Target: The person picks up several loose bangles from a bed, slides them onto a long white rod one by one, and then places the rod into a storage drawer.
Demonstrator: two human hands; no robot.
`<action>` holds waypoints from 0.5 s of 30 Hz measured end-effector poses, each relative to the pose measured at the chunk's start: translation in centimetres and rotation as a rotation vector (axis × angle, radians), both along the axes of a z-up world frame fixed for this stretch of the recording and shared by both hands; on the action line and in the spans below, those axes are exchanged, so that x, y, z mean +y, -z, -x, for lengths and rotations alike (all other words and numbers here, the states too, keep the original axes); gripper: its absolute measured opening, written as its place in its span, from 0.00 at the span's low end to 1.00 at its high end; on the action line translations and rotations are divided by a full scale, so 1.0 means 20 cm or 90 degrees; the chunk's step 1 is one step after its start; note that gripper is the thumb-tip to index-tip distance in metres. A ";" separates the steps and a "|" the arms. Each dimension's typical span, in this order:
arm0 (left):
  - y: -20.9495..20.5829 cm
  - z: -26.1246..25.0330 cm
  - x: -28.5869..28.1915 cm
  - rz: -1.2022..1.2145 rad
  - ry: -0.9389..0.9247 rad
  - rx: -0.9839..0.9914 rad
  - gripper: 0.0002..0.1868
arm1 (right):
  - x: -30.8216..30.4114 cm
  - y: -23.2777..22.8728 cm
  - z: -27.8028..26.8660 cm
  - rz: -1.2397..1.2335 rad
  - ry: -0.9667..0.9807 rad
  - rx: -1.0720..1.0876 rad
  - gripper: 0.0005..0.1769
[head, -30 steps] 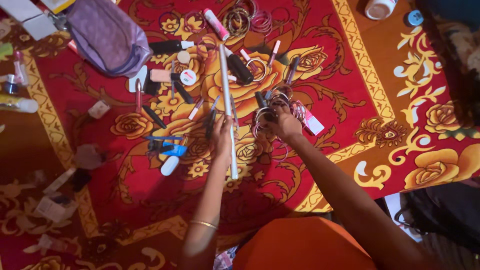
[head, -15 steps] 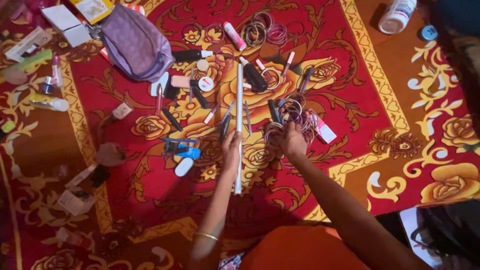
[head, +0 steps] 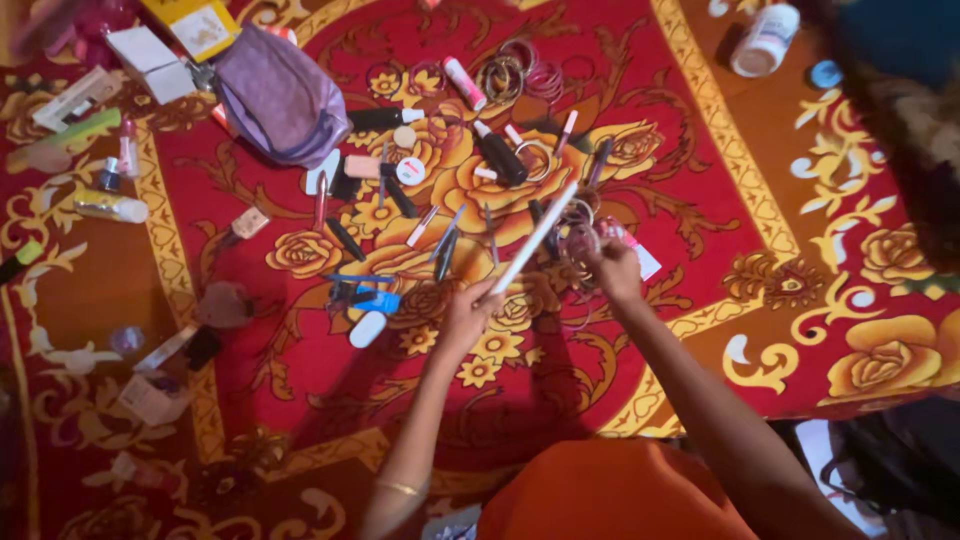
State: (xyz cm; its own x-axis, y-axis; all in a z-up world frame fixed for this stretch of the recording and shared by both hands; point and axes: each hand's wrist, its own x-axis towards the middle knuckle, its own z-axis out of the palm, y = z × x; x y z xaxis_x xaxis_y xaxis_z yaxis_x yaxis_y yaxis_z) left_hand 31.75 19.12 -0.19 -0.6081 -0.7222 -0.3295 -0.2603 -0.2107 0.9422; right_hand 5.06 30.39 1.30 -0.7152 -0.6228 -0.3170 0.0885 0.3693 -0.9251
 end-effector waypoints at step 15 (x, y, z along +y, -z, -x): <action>-0.30 0.00 0.25 0.194 0.208 0.064 0.24 | 0.31 -0.57 -0.02 0.019 -0.181 0.043 0.14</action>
State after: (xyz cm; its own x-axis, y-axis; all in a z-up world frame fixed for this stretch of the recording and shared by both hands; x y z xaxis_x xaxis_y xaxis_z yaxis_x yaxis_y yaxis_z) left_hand 31.68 24.17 5.82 -0.8385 -0.5416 -0.0591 -0.1711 0.1588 0.9724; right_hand 5.46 36.67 12.66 -0.5298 -0.8094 -0.2533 -0.0764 0.3430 -0.9362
